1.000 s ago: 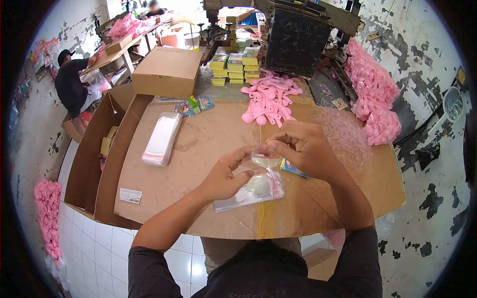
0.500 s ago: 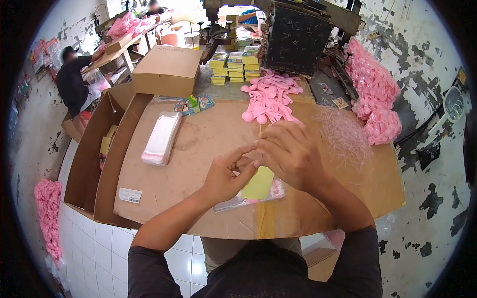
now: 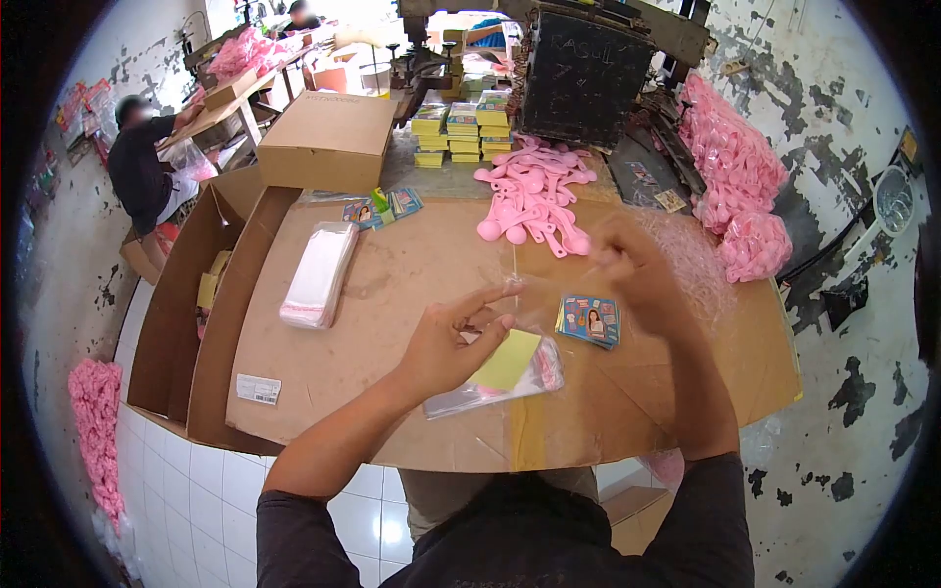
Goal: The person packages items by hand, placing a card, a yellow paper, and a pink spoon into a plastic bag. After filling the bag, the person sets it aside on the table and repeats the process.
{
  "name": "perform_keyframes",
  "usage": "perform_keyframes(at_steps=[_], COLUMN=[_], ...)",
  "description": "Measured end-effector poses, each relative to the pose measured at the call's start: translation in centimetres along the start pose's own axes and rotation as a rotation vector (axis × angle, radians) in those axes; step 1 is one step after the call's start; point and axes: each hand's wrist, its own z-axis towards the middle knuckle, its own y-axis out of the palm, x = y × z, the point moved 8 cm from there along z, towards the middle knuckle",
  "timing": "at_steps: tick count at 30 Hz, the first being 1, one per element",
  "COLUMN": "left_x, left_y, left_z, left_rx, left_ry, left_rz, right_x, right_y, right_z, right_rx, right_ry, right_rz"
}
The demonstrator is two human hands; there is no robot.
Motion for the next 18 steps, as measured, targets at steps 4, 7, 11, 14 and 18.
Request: perform_keyframes(at_steps=[4,7,11,14,18], left_x=[-1.8,-1.9,-1.4,-1.7,-2.3], left_y=[0.4,0.6,0.6,0.8,0.9], left_z=[0.1,0.4,0.6,0.7,0.8], left_rx=[-0.015,0.007,0.014,-0.006,0.028], left_ry=[-0.114,-0.105,-0.08,-0.092,-0.09], left_rz=[-0.182,-0.32,-0.372,-0.35,-0.361], right_x=[8.3,15.7,14.2,7.9,6.0], right_y=[-7.5,-12.3,-13.4,-10.8,-3.4], right_z=[-5.5,-10.3,-10.7,-7.8,-6.1], right_rx=[-0.097,0.015,0.171,0.214,0.033], right_ry=[0.536,0.432,0.241,0.148,0.38], right_rz=[0.481,-0.377,-0.924,-0.84,-0.191])
